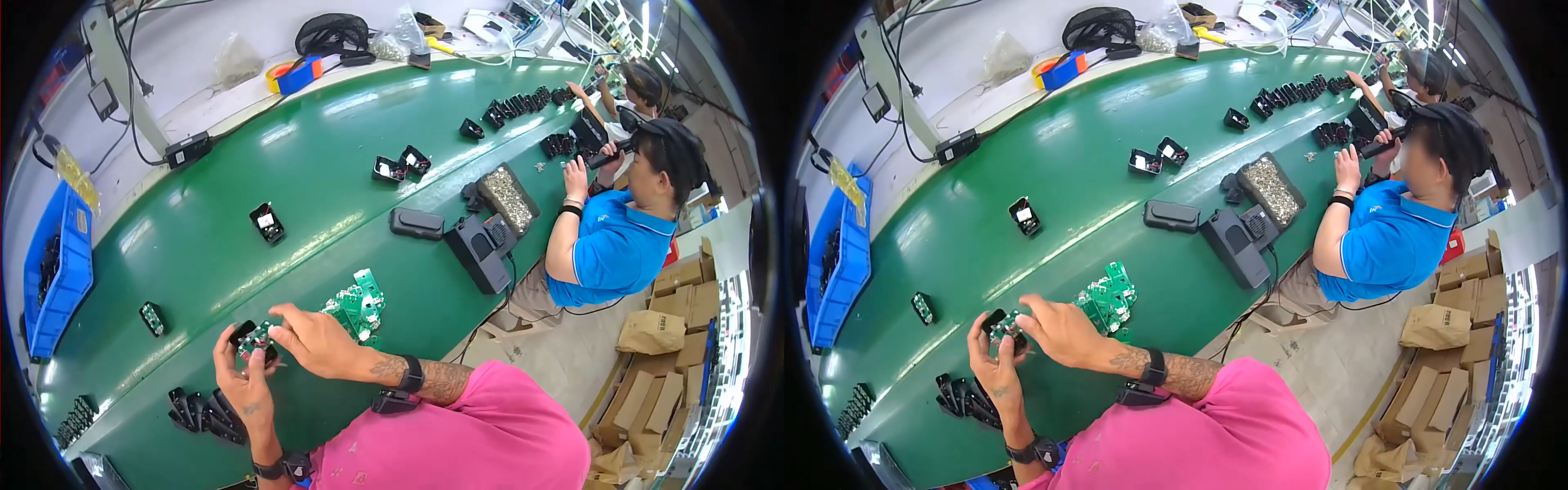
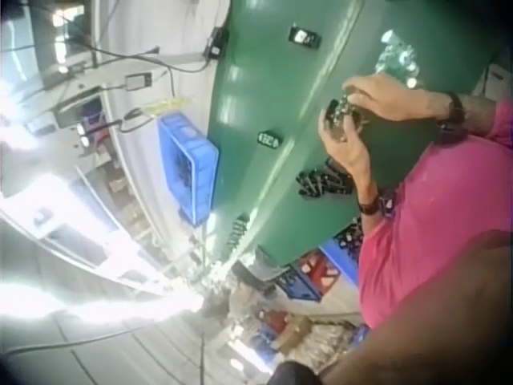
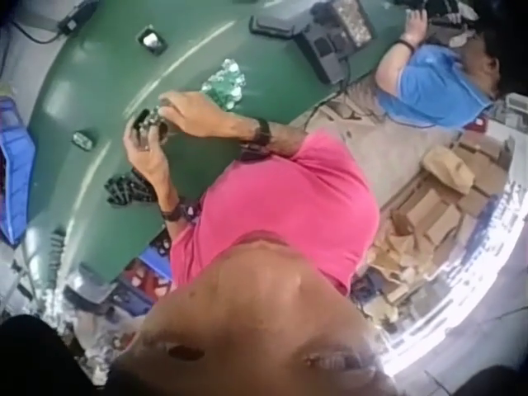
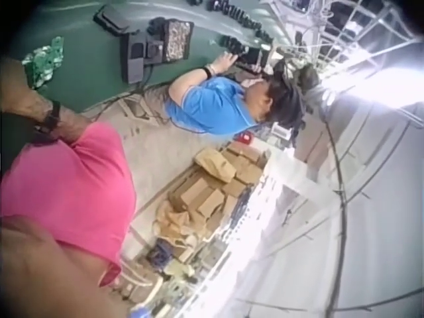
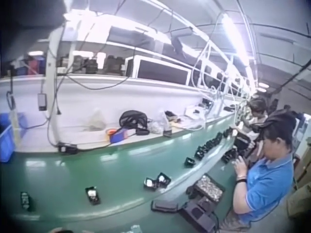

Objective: The person picks up a circuit board and a black plastic housing, fits the board into the housing by hand, and places the assembled unit onto the conveyor belt before retrieving more components from blue bins.

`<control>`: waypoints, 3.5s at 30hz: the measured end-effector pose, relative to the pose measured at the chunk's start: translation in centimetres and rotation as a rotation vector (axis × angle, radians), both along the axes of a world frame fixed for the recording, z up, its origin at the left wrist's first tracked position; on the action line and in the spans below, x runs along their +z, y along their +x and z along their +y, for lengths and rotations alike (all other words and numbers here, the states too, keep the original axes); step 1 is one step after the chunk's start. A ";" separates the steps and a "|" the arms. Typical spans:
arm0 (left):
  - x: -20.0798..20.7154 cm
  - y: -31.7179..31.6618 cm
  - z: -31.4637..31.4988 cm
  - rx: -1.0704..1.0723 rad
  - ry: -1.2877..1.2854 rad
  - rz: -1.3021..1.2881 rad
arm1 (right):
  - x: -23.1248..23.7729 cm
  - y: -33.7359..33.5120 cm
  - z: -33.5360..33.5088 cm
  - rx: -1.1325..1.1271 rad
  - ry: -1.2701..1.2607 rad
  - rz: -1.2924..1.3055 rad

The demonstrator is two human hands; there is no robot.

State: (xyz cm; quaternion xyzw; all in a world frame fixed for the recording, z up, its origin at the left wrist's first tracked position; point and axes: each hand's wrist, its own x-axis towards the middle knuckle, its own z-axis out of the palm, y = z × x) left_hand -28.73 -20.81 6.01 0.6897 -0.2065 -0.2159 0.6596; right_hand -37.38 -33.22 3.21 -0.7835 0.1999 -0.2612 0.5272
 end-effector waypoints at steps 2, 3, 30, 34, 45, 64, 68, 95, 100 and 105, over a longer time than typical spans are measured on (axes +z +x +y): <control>0.2 0.0 0.2 -0.075 0.049 0.087 | 0.5 -0.4 -0.6 0.048 0.122 -0.022; -0.2 0.2 0.6 -0.124 0.013 0.052 | 0.9 -0.8 -0.9 0.126 0.303 0.020; -1.8 -1.4 0.1 0.072 0.039 -0.225 | 0.3 -0.5 -0.6 0.167 -0.230 -0.133; -0.9 -0.6 0.3 -0.101 -0.018 -0.157 | 1.8 -0.6 -0.2 0.031 -0.126 -0.078; -0.5 -0.7 0.8 -0.083 -0.065 0.290 | 1.8 0.0 0.9 0.171 0.278 0.075; 1.4 3.0 -1.8 -0.235 0.046 0.347 | 2.2 -0.6 -3.7 0.228 0.383 0.112; 0.6 5.4 0.1 -0.135 0.114 0.296 | 1.4 -4.3 -5.8 -0.066 -0.177 0.146; 1.9 0.5 -1.5 -0.145 -0.188 -0.925 | 4.5 -2.4 -2.6 0.253 -0.246 -0.268; 0.9 -0.4 -0.7 -0.228 -0.125 -0.743 | 2.8 -2.0 -2.8 0.213 -0.356 -0.319; 0.8 1.9 -1.1 -0.260 0.095 -0.111 | 3.5 -2.3 -4.4 0.379 0.084 0.145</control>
